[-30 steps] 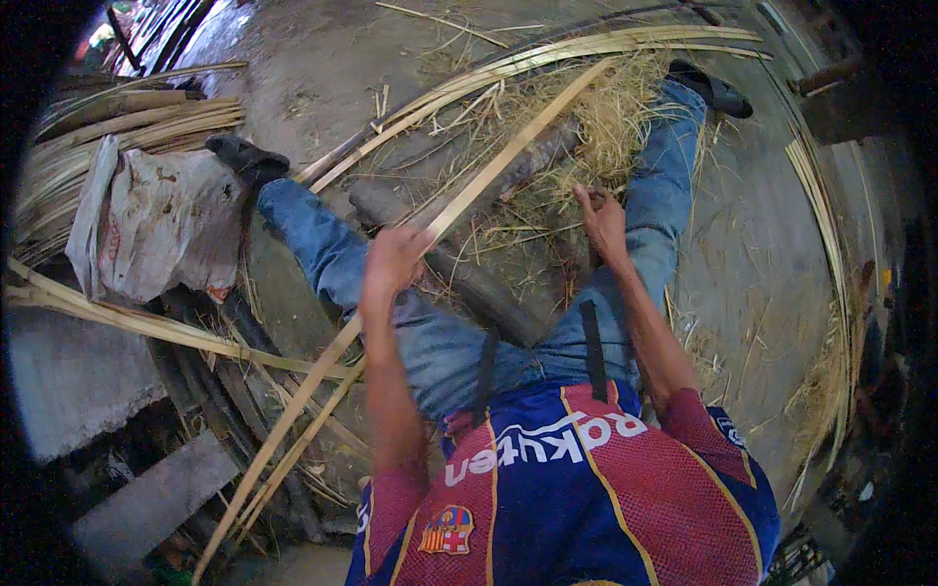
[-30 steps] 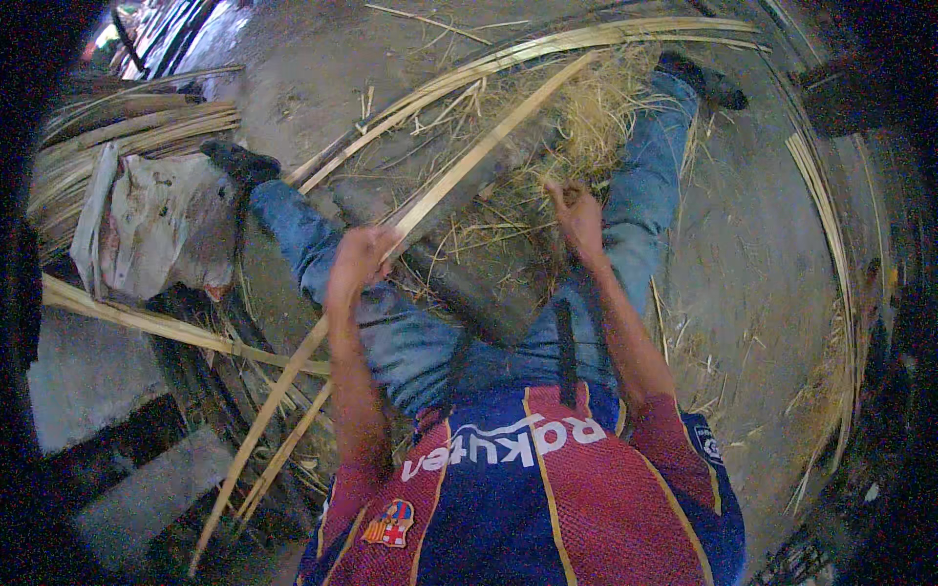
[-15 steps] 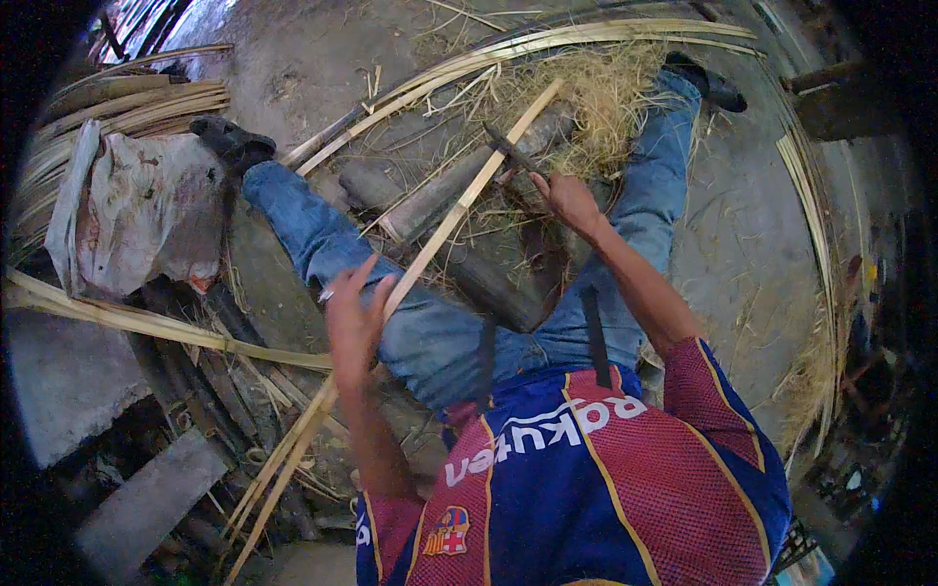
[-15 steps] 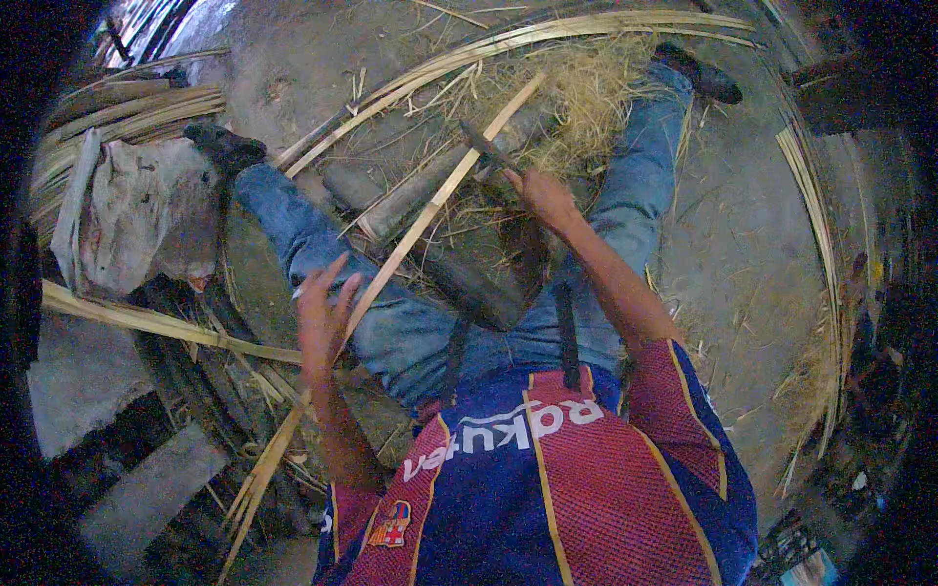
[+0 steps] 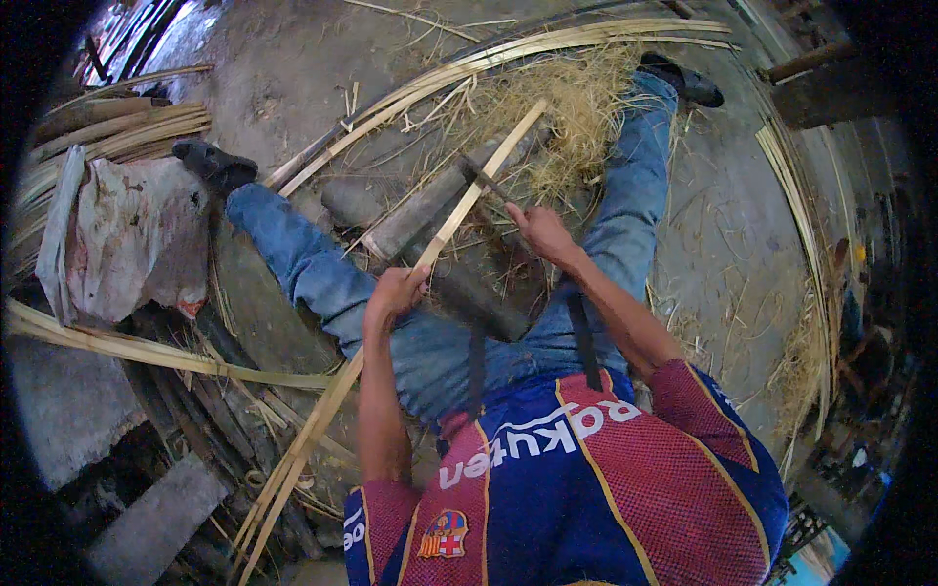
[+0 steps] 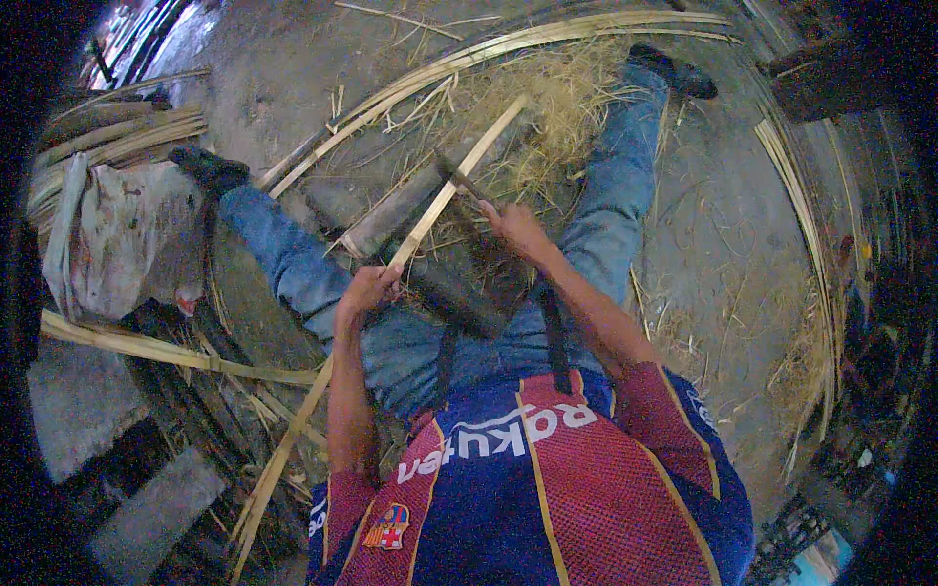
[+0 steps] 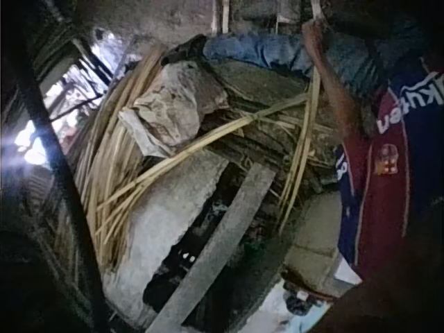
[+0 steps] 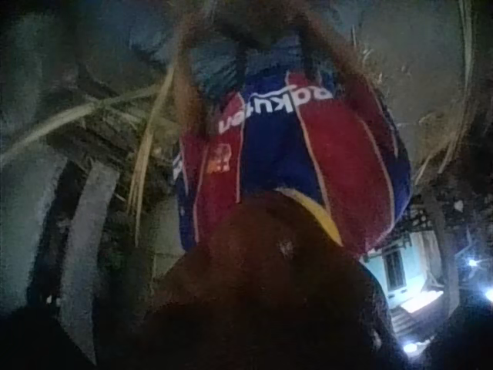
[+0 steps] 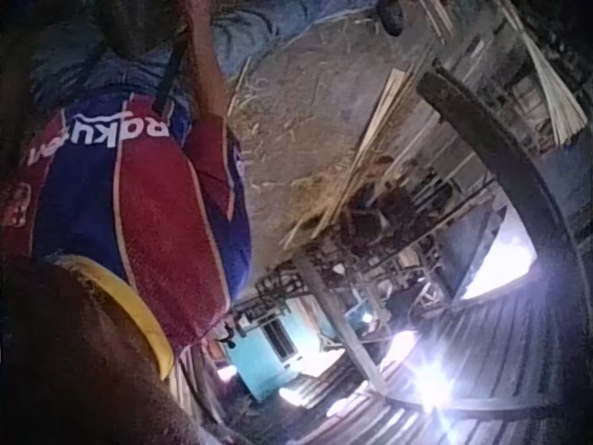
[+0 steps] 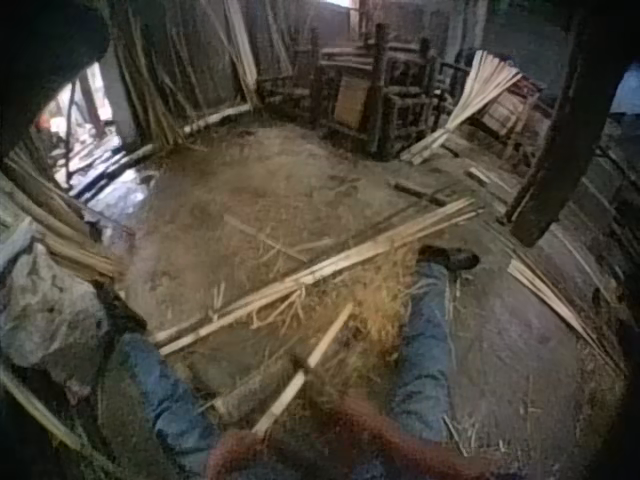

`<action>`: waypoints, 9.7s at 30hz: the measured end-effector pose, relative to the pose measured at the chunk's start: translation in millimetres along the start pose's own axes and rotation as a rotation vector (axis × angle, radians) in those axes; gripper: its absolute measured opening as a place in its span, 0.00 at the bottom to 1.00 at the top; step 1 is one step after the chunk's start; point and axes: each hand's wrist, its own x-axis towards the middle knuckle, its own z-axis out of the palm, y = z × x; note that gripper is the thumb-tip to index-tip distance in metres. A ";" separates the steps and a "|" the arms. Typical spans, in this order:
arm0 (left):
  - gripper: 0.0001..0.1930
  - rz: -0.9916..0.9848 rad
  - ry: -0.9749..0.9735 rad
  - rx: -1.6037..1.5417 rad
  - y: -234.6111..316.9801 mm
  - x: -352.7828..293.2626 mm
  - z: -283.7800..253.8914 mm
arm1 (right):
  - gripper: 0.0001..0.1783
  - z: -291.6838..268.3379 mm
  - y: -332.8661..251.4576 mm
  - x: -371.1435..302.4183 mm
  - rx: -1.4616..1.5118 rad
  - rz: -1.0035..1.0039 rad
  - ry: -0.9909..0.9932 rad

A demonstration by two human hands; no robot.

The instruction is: The person sits on the floor and uses a knife to split long bamboo strips into thinner pieces. They repeatedly position the strip against a fixed blade and push it through to separate layers, then set the finished strips aside.

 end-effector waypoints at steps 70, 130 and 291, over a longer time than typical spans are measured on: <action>0.20 -0.116 0.303 0.398 23.1 -111.6 -4.3 | 0.40 -64.6 127.1 88.1 -0.153 0.006 0.520; 0.19 0.179 0.255 0.166 15.1 -49.0 -11.2 | 0.32 -39.7 41.0 27.6 -0.136 -0.237 0.104; 0.23 -0.019 0.445 0.509 37.4 -6.2 39.4 | 0.36 -55.3 11.1 44.3 -0.160 -0.265 0.050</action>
